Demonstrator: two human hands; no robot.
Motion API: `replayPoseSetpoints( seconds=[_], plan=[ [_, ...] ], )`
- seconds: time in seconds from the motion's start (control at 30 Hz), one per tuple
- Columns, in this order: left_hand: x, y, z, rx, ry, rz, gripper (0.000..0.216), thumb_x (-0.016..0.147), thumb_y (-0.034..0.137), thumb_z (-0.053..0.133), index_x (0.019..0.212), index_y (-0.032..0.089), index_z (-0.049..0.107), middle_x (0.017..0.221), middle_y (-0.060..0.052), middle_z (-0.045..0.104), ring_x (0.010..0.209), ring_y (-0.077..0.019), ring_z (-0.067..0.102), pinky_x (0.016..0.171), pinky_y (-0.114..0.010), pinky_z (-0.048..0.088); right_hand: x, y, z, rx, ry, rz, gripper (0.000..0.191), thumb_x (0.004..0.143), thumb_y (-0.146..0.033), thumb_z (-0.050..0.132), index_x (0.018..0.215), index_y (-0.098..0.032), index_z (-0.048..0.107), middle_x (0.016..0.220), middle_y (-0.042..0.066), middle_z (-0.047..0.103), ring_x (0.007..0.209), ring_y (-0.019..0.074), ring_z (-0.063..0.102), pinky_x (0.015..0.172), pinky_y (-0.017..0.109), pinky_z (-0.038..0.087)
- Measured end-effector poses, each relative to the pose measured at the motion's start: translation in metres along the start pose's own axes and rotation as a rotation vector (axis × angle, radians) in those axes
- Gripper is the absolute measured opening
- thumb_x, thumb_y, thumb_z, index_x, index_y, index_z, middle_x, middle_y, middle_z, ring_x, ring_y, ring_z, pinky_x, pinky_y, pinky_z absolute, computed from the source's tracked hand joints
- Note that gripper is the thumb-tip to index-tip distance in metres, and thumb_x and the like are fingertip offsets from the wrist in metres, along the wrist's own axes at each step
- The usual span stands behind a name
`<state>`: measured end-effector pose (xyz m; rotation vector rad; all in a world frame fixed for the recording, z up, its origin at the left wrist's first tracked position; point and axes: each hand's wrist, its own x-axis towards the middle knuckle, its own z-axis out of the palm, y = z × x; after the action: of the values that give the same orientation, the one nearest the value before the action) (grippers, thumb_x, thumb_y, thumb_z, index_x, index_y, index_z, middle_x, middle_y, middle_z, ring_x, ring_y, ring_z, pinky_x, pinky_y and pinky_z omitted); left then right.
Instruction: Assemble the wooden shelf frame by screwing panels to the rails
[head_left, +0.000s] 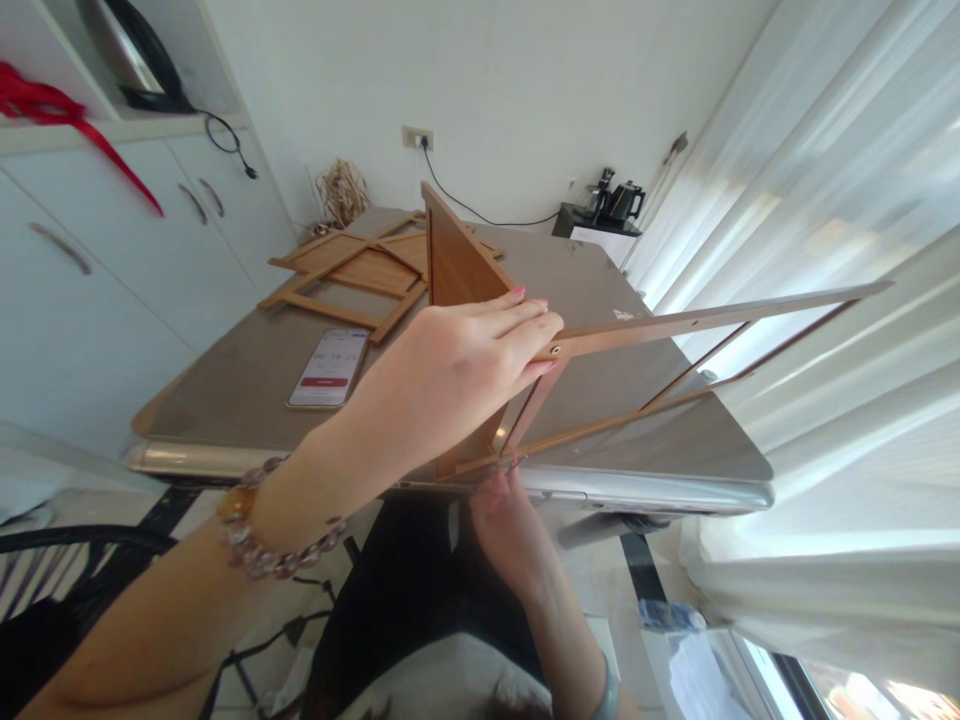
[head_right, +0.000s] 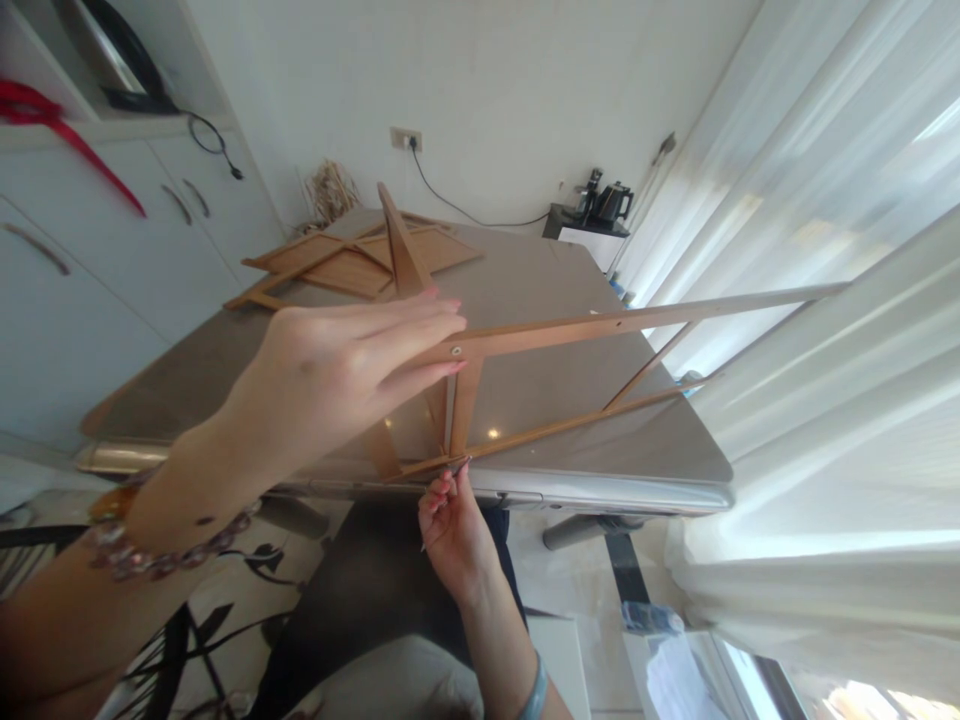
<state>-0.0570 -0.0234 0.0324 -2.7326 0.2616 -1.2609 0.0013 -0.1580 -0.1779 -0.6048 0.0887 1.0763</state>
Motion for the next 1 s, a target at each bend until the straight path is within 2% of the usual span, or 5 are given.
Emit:
replayPoseSetpoints(
  seconds=[0.2,0.4,0.57,0.87,1.0],
  plan=[
    [0.0,0.0,-0.001,0.017,-0.003,0.0,0.019,0.093,0.022,0.058,0.106,0.01,0.067,0.112,-0.008,0.073,0.104,-0.0162,0.069,0.097,-0.026,0.053,-0.004,0.0,-0.004,0.021,0.01,0.049,0.036,0.087,-0.053,0.057,0.086,-0.018,0.064,0.068,-0.002,0.047,0.059,0.0093,0.044,0.059,0.023,0.041],
    [0.0,0.0,-0.001,0.013,-0.013,-0.004,0.018,0.094,0.022,0.056,0.104,0.013,0.067,0.108,-0.006,0.074,0.101,-0.0153,0.07,0.098,-0.026,0.053,-0.005,0.0,-0.005,-0.611,0.093,-0.197,0.07,0.078,-0.08,0.046,0.088,-0.016,0.07,0.059,0.001,0.055,0.049,0.0105,0.04,0.048,0.024,0.03],
    [0.0,-0.001,0.0,0.0,0.005,-0.005,0.02,0.094,0.022,0.057,0.106,0.011,0.067,0.108,-0.006,0.074,0.102,-0.0156,0.069,0.097,-0.026,0.053,-0.004,-0.007,0.0,-0.972,0.201,-0.364,0.072,0.085,-0.077,0.04,0.077,-0.014,0.072,0.049,0.002,0.054,0.045,0.0096,0.038,0.047,0.025,0.025],
    [0.0,0.0,0.0,0.001,-0.008,-0.009,0.021,0.094,0.023,0.057,0.108,0.01,0.066,0.11,-0.008,0.073,0.102,-0.0162,0.069,0.096,-0.027,0.053,0.004,0.001,-0.011,-0.362,0.026,-0.057,0.059,0.082,-0.073,0.052,0.084,-0.017,0.069,0.046,-0.009,0.027,0.042,0.0061,0.014,0.041,0.021,0.013],
    [-0.001,0.0,0.0,-0.013,-0.019,-0.016,0.021,0.094,0.022,0.056,0.109,0.01,0.066,0.113,-0.008,0.072,0.103,-0.0161,0.069,0.098,-0.028,0.052,0.005,0.001,-0.014,-0.43,0.024,-0.095,0.063,0.082,-0.076,0.049,0.084,-0.016,0.069,0.046,-0.008,0.034,0.04,0.0055,0.019,0.04,0.02,0.014]
  ],
)
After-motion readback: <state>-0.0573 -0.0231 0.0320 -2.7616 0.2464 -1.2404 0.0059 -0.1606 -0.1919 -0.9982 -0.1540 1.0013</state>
